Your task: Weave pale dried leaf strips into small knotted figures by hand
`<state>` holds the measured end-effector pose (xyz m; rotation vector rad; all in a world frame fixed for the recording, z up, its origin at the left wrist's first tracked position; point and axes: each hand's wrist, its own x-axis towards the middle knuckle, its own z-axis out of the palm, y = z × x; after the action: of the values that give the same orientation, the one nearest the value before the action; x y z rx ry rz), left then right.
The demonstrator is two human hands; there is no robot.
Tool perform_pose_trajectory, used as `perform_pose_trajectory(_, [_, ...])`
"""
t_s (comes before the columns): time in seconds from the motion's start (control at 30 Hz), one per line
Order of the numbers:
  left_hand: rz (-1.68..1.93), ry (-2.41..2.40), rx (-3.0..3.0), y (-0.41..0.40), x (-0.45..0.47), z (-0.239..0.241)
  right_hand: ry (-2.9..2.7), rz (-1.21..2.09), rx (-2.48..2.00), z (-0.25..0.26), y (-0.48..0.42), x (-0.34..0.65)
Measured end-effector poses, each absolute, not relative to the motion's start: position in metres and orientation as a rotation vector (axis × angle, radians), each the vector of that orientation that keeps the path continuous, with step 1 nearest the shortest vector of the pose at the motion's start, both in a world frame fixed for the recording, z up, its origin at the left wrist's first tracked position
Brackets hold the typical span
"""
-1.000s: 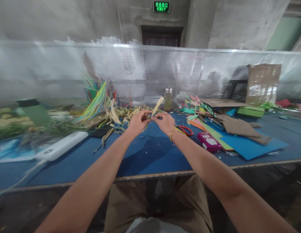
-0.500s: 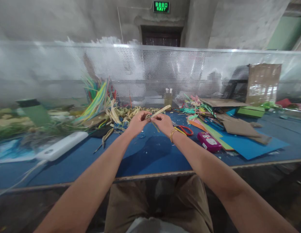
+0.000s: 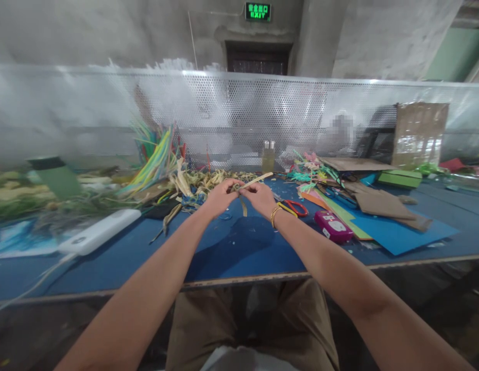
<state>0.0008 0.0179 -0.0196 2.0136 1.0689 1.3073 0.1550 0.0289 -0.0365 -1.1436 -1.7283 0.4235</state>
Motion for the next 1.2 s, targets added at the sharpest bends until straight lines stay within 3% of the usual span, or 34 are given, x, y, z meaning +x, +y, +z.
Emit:
perform_pose_trajectory(0.43, [1.279,0.999,2.069,0.026,-0.003,-0.021,-1.640,0.489,-1.084,-0.040,0.034,0.156])
perform_pose_trajectory(0.87, [1.114,0.783,1.650,0.019,-0.015,-0.009,-1.457,0.764,-0.902,-0.035,0.035,0.154])
perform_pose_trajectory(1.2, [1.238,0.868,1.667,0.023,-0.006,-0.016,-1.435,0.911,-0.856,-0.034,0.031,0.152])
